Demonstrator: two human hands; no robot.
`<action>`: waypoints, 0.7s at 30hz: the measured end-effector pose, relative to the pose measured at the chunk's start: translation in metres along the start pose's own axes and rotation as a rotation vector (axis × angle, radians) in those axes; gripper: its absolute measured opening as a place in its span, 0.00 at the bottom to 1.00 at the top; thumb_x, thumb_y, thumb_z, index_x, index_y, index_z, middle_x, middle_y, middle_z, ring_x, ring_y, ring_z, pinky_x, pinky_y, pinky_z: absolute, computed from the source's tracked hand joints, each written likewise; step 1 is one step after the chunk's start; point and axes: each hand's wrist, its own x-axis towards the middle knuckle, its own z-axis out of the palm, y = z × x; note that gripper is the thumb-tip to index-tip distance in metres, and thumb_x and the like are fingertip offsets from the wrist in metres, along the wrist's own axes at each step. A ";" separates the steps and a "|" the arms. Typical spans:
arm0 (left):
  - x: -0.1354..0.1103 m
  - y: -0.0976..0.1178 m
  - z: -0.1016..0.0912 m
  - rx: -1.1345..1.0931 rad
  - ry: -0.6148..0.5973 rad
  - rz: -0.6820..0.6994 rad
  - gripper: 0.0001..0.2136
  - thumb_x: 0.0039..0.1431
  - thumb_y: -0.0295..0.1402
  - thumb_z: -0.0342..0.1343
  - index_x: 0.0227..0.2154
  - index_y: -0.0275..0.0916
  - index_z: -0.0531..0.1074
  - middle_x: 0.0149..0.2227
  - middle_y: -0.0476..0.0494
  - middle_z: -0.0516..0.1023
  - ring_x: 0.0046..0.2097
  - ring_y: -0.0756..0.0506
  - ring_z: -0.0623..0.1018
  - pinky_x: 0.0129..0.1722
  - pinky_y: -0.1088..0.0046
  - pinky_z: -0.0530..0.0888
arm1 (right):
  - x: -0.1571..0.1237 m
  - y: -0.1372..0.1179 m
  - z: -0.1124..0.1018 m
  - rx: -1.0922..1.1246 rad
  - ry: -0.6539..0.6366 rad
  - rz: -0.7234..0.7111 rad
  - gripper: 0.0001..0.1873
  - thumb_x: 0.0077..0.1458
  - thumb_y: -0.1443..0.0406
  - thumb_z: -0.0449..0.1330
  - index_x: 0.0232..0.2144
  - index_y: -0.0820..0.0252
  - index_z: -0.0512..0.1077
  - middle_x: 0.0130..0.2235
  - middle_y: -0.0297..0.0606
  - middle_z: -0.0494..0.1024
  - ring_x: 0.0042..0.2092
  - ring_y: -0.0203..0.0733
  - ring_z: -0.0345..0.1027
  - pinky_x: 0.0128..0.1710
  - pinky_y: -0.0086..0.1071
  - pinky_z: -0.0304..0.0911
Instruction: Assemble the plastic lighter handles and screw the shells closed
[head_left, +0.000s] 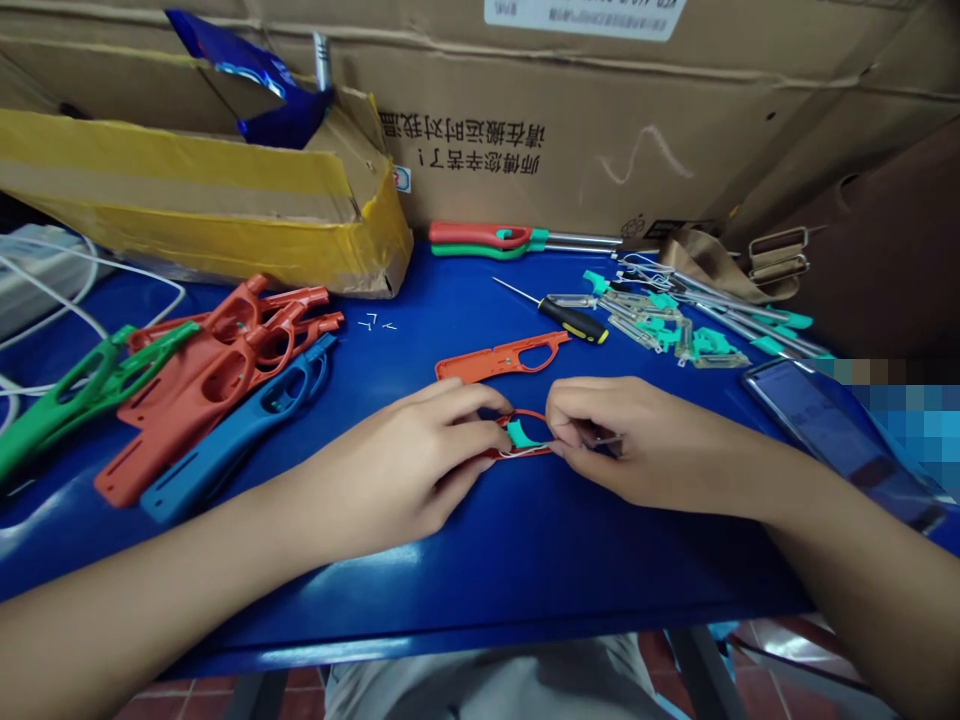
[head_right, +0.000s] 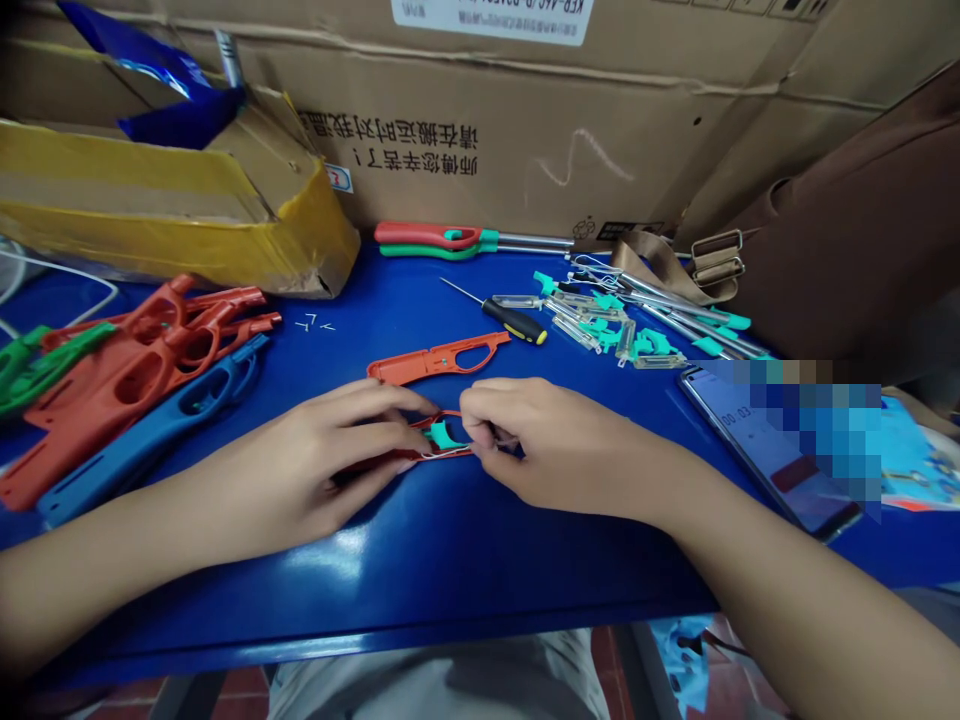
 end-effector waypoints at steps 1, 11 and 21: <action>0.000 0.000 0.000 0.002 0.002 0.002 0.10 0.69 0.26 0.50 0.44 0.40 0.76 0.54 0.42 0.74 0.54 0.44 0.74 0.55 0.67 0.70 | 0.000 0.001 0.000 0.007 0.006 0.004 0.10 0.61 0.72 0.55 0.28 0.57 0.61 0.30 0.29 0.67 0.31 0.34 0.59 0.32 0.31 0.52; 0.001 -0.001 0.004 -0.086 0.103 -0.015 0.07 0.68 0.29 0.56 0.39 0.40 0.80 0.47 0.42 0.78 0.47 0.47 0.79 0.48 0.71 0.75 | 0.000 0.002 0.003 0.063 0.004 0.039 0.07 0.61 0.71 0.56 0.32 0.56 0.67 0.29 0.28 0.70 0.30 0.34 0.61 0.31 0.30 0.53; 0.002 0.000 0.002 -0.130 0.131 -0.027 0.06 0.63 0.26 0.61 0.35 0.39 0.83 0.46 0.44 0.80 0.44 0.48 0.81 0.45 0.74 0.76 | -0.001 0.000 0.006 0.015 -0.001 -0.029 0.09 0.60 0.74 0.55 0.32 0.56 0.65 0.31 0.28 0.68 0.32 0.34 0.61 0.32 0.30 0.53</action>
